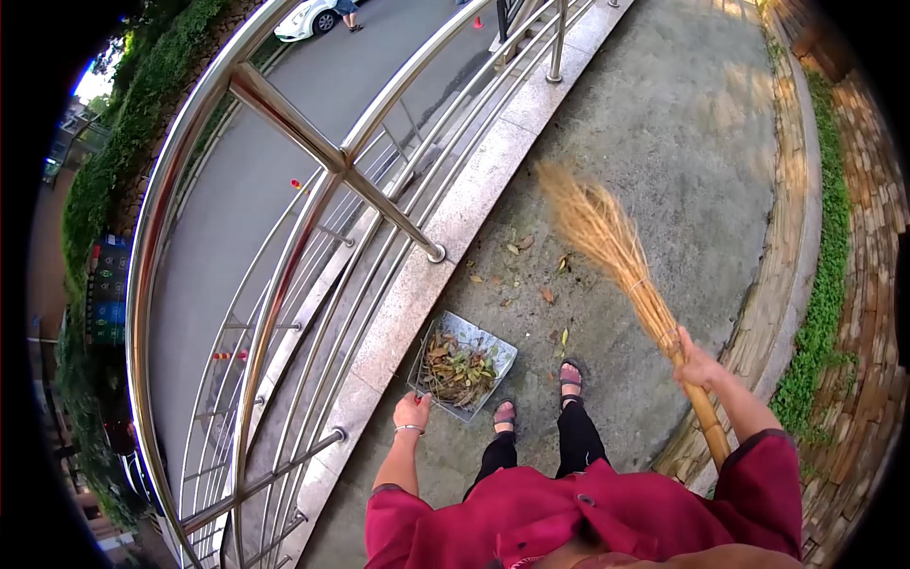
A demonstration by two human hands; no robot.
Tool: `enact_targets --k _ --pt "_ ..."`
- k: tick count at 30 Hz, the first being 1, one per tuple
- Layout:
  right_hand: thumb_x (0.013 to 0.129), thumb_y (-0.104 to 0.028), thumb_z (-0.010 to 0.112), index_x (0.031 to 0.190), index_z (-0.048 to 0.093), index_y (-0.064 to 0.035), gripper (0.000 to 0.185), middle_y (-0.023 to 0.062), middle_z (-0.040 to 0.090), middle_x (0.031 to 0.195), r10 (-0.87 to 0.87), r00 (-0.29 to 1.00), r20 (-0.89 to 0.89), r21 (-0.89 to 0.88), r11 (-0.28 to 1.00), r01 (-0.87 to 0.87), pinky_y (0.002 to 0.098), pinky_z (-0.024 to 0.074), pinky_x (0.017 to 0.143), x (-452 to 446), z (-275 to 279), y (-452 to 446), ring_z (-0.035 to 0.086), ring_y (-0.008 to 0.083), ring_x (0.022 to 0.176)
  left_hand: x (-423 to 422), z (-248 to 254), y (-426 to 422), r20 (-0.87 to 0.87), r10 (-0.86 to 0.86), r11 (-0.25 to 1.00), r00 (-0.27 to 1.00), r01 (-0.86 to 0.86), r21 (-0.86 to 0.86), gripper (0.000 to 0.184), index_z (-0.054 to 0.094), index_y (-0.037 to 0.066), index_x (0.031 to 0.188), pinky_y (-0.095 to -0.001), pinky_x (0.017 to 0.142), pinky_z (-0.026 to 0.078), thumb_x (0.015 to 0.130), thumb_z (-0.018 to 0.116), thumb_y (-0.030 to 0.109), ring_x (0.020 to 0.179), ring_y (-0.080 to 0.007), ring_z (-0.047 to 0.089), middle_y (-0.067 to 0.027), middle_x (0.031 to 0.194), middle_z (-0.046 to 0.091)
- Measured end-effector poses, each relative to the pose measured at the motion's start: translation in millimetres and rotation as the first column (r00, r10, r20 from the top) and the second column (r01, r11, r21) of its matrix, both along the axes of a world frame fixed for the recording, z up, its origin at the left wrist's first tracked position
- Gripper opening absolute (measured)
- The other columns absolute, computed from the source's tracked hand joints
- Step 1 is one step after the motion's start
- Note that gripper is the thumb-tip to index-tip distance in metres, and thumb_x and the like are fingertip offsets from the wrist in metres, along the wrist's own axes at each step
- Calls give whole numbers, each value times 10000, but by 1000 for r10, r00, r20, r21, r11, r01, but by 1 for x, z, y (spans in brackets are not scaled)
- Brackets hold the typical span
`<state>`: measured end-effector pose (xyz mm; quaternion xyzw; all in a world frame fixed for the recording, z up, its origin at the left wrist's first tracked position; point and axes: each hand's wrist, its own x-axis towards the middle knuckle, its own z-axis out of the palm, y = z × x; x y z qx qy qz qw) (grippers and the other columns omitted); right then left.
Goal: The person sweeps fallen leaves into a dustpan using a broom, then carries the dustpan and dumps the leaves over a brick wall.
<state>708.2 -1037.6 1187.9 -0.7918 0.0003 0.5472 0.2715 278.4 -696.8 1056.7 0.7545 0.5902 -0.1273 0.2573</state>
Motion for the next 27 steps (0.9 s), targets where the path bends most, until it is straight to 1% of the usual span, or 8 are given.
enact_targets --k 4,7,9,13,15,18,20,27 --pt "646 122 498 1334 -2 -228 919 147 501 732 49 999 -8 125 991 -47 324 410 364 -67 50 -40 487 189 455 -10 -4 15 22 -71 997 997 71 -1 363 536 48 680 -401 645 435 700 556 410 715 -321 562 -156 703 582" --pt "634 129 494 1335 21 -231 919 139 507 701 -103 994 26 147 984 98 325 414 361 -112 65 -66 498 192 460 -9 6 16 35 -103 995 994 102 18 363 536 49 682 -399 641 435 701 554 410 710 -319 562 -153 696 582" --pt "624 147 477 1330 29 -233 918 125 506 645 -396 918 -30 119 910 397 309 411 345 -130 69 -70 509 199 465 -14 7 19 38 -119 993 992 119 14 363 536 50 683 -399 632 433 703 555 412 704 -319 561 -151 687 580" --pt "641 137 487 1322 -26 -268 944 104 490 611 -553 833 -21 105 827 552 314 416 354 -113 23 -68 478 182 430 -24 0 24 39 -128 992 991 128 -1 361 536 52 694 -398 623 432 705 556 412 702 -322 558 -148 687 577" --pt "657 121 481 1318 -53 -278 938 97 480 600 -540 841 -42 136 830 540 311 416 357 -129 -8 -68 462 179 420 -30 -7 26 37 -168 986 985 169 -10 357 534 51 709 -400 628 433 710 553 408 709 -325 556 -148 701 578" --pt "664 120 477 1318 -45 -274 925 101 487 608 -529 844 -85 24 846 533 313 417 362 -184 -20 -64 465 182 425 -33 -16 30 38 -176 984 984 177 -13 349 538 52 726 -402 637 433 719 544 401 729 -322 557 -149 717 581" --pt "659 117 497 1321 -19 -272 925 98 491 621 -412 900 -145 -10 910 415 318 414 370 -222 -16 -64 471 183 431 -25 -8 34 2 -195 980 981 195 -51 358 546 48 748 -401 661 431 728 529 405 761 -319 556 -159 754 585" --pt "628 125 539 1333 50 -207 920 115 527 711 -523 826 -208 116 826 552 288 425 435 -309 59 -86 512 176 497 -29 -13 37 -27 -304 952 952 303 -38 393 534 34 807 -402 696 434 756 507 422 793 -331 553 -180 813 582"
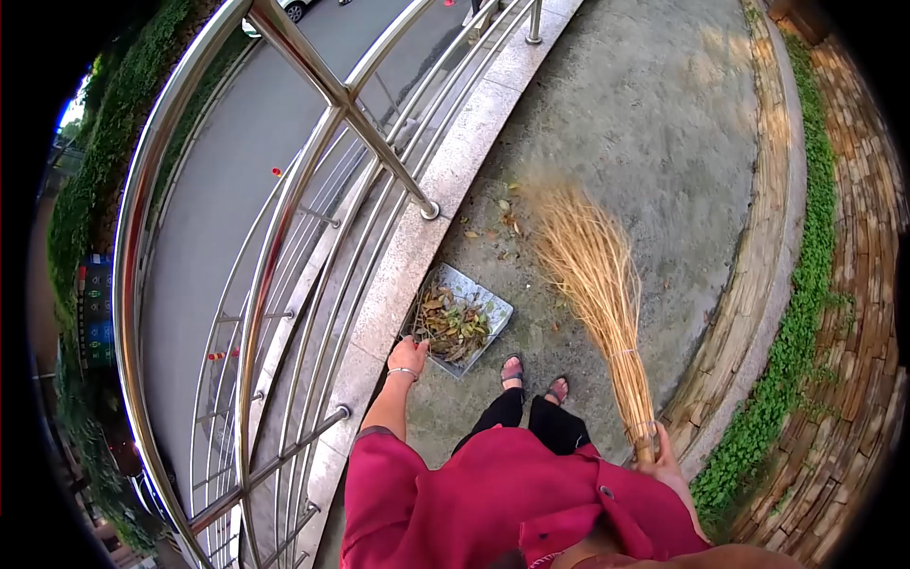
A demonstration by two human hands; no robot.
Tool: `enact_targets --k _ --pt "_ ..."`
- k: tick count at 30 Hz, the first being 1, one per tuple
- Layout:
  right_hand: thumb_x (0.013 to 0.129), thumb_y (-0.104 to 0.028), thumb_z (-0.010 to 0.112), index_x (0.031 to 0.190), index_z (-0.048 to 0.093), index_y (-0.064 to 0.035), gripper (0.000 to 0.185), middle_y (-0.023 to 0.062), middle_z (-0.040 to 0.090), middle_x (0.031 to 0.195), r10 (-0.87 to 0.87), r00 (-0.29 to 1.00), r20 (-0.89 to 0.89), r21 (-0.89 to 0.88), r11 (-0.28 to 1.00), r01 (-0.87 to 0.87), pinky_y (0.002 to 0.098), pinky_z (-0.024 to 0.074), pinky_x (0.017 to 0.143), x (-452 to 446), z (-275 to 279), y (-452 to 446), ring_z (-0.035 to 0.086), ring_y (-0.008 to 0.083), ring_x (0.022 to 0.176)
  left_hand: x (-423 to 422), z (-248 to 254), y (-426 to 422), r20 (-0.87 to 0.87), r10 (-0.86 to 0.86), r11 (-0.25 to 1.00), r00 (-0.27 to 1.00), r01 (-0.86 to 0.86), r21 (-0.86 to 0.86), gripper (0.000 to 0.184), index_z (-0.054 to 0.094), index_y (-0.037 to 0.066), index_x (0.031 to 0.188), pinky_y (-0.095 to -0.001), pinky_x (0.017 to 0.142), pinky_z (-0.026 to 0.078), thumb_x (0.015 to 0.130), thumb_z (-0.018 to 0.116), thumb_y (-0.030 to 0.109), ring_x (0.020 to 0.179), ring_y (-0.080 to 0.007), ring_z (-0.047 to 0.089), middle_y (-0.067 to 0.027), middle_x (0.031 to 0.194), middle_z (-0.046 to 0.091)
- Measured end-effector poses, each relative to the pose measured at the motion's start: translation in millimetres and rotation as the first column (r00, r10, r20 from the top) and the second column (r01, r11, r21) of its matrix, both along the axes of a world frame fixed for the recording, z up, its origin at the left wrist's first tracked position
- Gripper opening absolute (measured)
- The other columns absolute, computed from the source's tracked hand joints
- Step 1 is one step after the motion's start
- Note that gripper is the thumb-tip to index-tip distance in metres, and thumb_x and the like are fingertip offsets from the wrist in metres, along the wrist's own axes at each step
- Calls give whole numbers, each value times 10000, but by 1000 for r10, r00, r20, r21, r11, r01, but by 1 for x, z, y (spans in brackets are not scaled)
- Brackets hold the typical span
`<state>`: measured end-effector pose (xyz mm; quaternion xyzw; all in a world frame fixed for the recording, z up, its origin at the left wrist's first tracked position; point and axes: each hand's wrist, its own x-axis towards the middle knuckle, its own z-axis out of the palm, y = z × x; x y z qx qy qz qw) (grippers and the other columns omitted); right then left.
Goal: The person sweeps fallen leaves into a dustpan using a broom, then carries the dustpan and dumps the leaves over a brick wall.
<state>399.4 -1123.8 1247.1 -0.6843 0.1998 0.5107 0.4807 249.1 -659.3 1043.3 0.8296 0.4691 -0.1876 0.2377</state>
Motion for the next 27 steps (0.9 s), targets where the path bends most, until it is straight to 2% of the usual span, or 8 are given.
enact_targets --k 3,6,8,11,17,20,24,27 --pt "618 133 536 1335 74 -155 901 145 530 960 -187 976 113 90 980 177 251 427 529 -34 4 -36 537 161 636 -4 -3 -3 13 -18 1000 1000 18 -25 416 525 18 821 -414 711 430 762 504 429 804 -342 549 -192 818 577" --pt "626 129 528 1337 72 -176 898 145 498 1021 -407 910 78 127 910 396 260 428 534 -55 7 -63 532 159 652 -11 6 -5 38 -36 998 999 37 -41 432 519 14 830 -413 709 425 762 501 441 806 -362 542 -207 819 572" --pt "644 139 490 1340 59 -195 883 149 471 1066 -455 890 36 96 888 450 259 425 548 -75 2 -84 532 169 688 -18 7 -14 61 -48 999 997 49 -7 431 516 13 826 -428 687 421 767 496 440 784 -380 534 -217 807 566" --pt "681 126 502 1342 41 -206 872 146 435 1118 -448 886 -122 -162 889 427 265 433 580 -122 -43 -125 537 181 750 -19 8 -27 -6 -53 999 999 53 7 434 520 7 800 -425 679 425 765 504 440 777 -373 543 -222 786 565" --pt "689 104 535 1343 48 -196 868 136 466 1031 -247 951 -188 -62 969 240 277 441 580 -202 -137 -134 538 181 721 -19 -10 -23 -25 -120 986 992 123 113 452 534 -2 822 -414 712 426 772 493 446 794 -360 550 -222 809 576" --pt "693 93 551 1343 52 -191 867 130 482 988 -127 990 -59 71 989 131 283 445 579 -209 -143 -138 538 181 706 -12 -5 -26 19 -95 988 995 92 121 456 536 1 844 -412 722 423 769 496 448 806 -354 551 -215 824 578" --pt "699 78 572 1344 57 -185 866 123 502 930 -20 947 320 261 963 -68 291 450 579 -200 -114 -137 539 181 687 -16 -5 -22 9 -47 995 999 46 88 453 537 -1 839 -407 730 420 767 499 444 827 -352 546 -213 839 578" --pt "703 67 588 1344 61 -180 866 118 518 887 -41 945 323 213 977 -30 297 455 579 -175 -63 -121 539 181 673 -19 -5 -20 -1 -58 992 998 57 115 441 535 -6 818 -415 710 421 763 508 430 797 -365 545 -216 807 577"
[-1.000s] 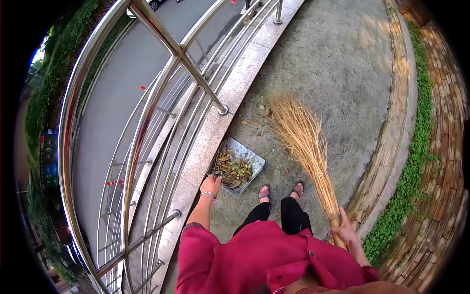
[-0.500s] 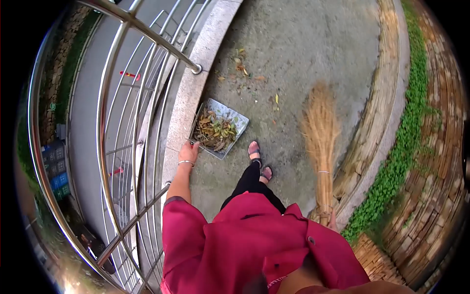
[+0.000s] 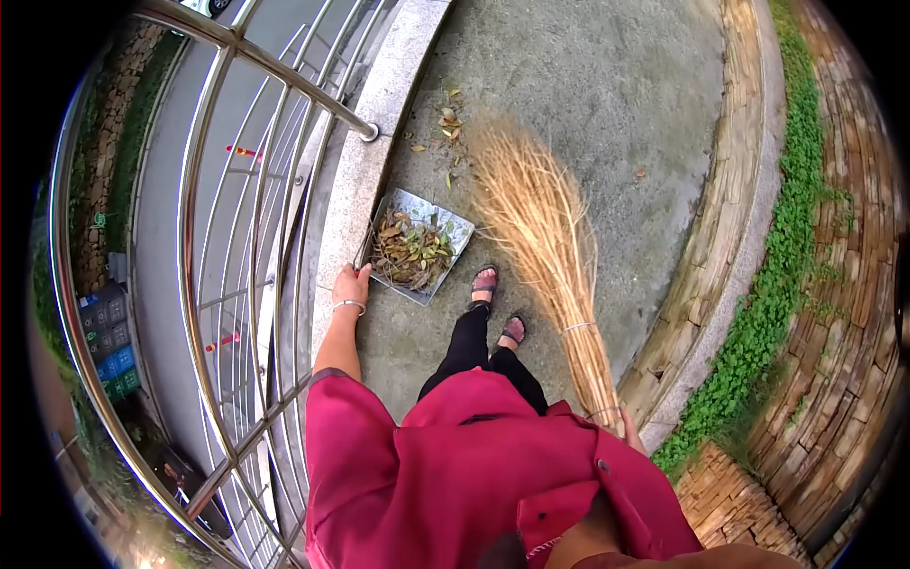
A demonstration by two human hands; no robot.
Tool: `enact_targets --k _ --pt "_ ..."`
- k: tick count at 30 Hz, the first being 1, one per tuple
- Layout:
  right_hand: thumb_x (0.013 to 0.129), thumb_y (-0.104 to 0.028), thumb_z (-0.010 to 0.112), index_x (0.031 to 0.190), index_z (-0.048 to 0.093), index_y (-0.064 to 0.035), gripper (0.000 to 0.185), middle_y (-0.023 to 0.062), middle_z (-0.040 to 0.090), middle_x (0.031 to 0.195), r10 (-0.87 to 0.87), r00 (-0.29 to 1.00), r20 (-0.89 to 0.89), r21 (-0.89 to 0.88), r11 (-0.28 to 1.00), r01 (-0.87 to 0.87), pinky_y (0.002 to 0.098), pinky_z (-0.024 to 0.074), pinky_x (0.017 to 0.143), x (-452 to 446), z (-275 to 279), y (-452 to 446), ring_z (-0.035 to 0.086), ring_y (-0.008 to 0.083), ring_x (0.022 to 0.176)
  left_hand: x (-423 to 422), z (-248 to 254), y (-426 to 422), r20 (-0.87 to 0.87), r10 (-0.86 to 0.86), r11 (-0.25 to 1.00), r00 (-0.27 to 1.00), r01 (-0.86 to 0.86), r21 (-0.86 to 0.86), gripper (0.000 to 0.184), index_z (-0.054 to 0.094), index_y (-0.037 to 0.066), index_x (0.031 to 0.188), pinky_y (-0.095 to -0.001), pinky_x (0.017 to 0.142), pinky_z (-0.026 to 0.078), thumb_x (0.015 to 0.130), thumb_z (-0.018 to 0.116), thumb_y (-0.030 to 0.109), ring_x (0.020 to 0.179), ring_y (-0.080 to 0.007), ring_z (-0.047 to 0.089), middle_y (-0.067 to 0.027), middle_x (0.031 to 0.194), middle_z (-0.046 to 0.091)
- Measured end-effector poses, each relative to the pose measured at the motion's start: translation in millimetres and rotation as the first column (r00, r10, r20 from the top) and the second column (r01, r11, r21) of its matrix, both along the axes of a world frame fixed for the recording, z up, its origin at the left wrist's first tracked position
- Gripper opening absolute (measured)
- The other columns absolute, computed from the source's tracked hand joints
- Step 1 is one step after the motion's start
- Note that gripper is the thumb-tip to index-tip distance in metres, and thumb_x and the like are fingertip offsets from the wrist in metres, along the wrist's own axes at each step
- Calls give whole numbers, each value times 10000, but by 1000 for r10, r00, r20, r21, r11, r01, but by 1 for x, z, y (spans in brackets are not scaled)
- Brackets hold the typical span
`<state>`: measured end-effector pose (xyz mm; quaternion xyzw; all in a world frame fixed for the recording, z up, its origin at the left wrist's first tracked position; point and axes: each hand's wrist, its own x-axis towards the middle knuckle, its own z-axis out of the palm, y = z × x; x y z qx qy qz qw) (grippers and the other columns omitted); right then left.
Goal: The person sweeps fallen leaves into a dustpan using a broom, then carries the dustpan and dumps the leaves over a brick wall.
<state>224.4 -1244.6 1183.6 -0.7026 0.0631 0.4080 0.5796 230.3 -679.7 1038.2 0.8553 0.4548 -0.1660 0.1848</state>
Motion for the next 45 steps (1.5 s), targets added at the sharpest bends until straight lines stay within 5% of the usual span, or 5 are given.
enact_targets --k 19,30,39,41,45 --pt "673 15 523 1326 -49 -177 890 246 523 936 819 557 -137 -559 400 -726 367 453 685 257 -16 143 544 341 805 6 0 18 96 111 994 989 -109 -24 378 540 40 787 -424 637 430 751 535 416 714 -349 559 -173 717 582" --pt "630 119 495 1341 74 -145 867 110 452 1071 496 830 -254 -388 734 -557 241 424 671 222 164 104 487 188 817 6 14 17 38 123 987 992 -118 -106 374 507 40 755 -404 636 428 754 529 413 720 -324 554 -149 719 576" --pt "643 50 527 1333 -45 -166 922 127 513 811 389 870 -303 -486 722 -493 297 438 437 285 42 176 505 192 536 -20 6 12 50 140 984 989 -134 -114 414 498 23 753 -413 633 422 756 519 437 719 -342 544 -171 708 566" --pt "644 53 526 1327 -68 -157 929 158 530 848 800 555 -228 -599 334 -728 340 464 517 264 19 152 536 235 635 -31 -12 14 86 201 976 976 -192 -103 415 502 20 755 -416 637 421 755 522 434 718 -348 542 -179 712 565" --pt "635 92 517 1334 -4 -116 897 187 458 1113 558 633 -537 -321 559 -765 356 421 796 245 101 147 510 281 924 -24 -9 18 50 162 982 986 -156 -104 416 504 13 761 -414 659 420 759 519 429 735 -357 540 -184 723 565"
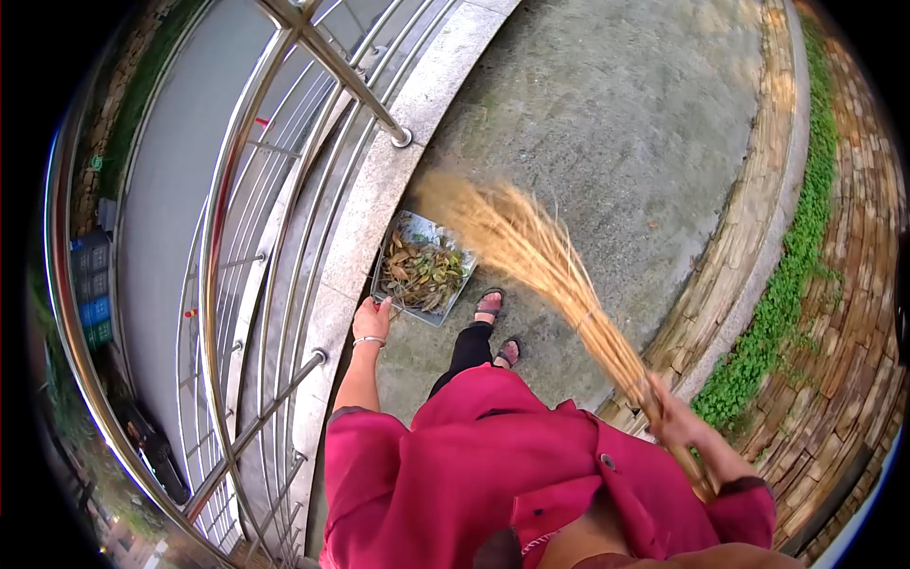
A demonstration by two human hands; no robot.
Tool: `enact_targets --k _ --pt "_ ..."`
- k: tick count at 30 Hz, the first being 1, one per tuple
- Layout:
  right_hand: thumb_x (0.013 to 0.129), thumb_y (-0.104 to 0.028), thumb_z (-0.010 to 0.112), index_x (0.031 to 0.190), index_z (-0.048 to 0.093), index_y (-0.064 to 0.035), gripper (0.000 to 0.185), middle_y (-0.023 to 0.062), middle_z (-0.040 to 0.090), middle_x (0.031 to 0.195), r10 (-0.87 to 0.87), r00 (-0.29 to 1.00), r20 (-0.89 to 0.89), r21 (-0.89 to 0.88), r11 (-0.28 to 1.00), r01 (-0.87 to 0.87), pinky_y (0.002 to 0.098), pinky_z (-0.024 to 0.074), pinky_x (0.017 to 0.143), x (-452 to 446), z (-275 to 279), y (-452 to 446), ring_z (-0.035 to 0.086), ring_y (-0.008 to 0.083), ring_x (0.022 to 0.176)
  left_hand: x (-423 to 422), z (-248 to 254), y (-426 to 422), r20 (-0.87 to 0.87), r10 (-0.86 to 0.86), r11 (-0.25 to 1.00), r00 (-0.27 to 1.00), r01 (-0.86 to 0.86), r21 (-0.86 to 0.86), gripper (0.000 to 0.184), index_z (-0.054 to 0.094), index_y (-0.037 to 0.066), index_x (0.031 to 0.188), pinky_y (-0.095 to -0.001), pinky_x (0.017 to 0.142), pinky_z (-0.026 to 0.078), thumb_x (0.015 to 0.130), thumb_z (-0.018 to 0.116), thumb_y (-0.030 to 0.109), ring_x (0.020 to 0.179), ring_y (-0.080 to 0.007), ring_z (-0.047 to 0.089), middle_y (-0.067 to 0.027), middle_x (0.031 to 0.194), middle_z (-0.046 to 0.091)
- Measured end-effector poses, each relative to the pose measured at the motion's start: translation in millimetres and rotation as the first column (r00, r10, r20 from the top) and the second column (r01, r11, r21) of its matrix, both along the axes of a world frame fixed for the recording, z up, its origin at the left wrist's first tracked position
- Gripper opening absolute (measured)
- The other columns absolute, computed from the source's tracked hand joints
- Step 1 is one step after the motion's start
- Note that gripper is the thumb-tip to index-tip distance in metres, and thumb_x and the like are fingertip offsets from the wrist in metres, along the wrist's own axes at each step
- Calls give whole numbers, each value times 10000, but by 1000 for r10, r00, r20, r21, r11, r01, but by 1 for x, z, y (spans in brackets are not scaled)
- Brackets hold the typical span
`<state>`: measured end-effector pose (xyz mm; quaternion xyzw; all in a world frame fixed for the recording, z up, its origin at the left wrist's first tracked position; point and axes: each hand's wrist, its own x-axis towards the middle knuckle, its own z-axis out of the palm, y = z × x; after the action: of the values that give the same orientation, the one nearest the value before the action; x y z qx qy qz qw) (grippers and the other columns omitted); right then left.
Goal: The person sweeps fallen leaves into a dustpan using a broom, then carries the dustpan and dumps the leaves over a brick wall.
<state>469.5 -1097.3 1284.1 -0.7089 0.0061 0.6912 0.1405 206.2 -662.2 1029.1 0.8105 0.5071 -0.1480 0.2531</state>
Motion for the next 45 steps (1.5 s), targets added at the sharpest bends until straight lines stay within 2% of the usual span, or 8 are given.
enact_targets --k 2,6,11,16,24,31,40,45 --pt "653 114 502 1337 48 -117 853 133 409 1168 41 967 251 404 904 -143 274 393 822 -37 3 -58 466 218 984 4 4 -2 -14 -26 1000 1000 26 -14 423 514 5 781 -412 660 421 759 520 427 741 -356 542 -185 726 567" --pt "695 134 478 1344 69 -182 830 65 463 1022 -734 677 57 171 675 717 178 368 728 -89 37 -76 471 133 869 4 18 -10 12 -7 1000 1000 7 -2 465 545 -34 820 -413 652 420 739 548 424 711 -366 546 -226 750 568" --pt "625 112 523 1340 51 -226 921 107 522 620 -791 509 341 109 571 814 287 399 341 -104 25 -133 478 177 412 -16 17 -24 81 -2 1000 997 5 -26 435 522 -36 720 -414 598 397 734 573 396 624 -372 512 -218 659 539" --pt "651 104 460 1329 -16 -286 916 96 494 632 -917 177 358 194 259 946 303 422 360 -91 -53 -213 469 187 421 -55 34 -35 91 -101 991 991 92 99 418 501 -27 667 -399 553 385 739 574 379 545 -329 483 -177 601 529" --pt "640 90 519 1334 -39 -165 926 165 534 823 -690 657 302 127 712 690 296 435 425 -215 -84 -204 506 181 497 -107 67 -65 114 -95 989 989 80 126 416 481 -31 629 -380 513 378 736 586 357 477 -276 440 -155 524 487" --pt "609 114 517 1339 97 -157 885 135 554 813 -858 466 216 279 511 813 262 416 407 -270 -25 -202 494 152 469 -169 65 -82 55 -37 992 998 30 126 408 505 -29 650 -405 539 382 714 597 363 520 -331 487 -180 562 517" --pt "637 65 547 1324 -32 -270 959 105 511 696 -972 13 234 391 107 914 303 426 349 -171 -142 -257 477 171 436 -251 34 -102 121 -5 998 993 -2 62 427 481 -37 613 -392 511 367 715 604 359 470 -283 432 -146 521 485" --pt "651 67 539 1317 -40 -290 951 107 502 706 -946 250 205 326 307 894 305 428 360 -170 -184 -201 475 174 440 -265 39 -100 87 -7 1000 996 5 16 405 484 -36 619 -380 510 366 723 603 337 469 -272 394 -149 520 478"
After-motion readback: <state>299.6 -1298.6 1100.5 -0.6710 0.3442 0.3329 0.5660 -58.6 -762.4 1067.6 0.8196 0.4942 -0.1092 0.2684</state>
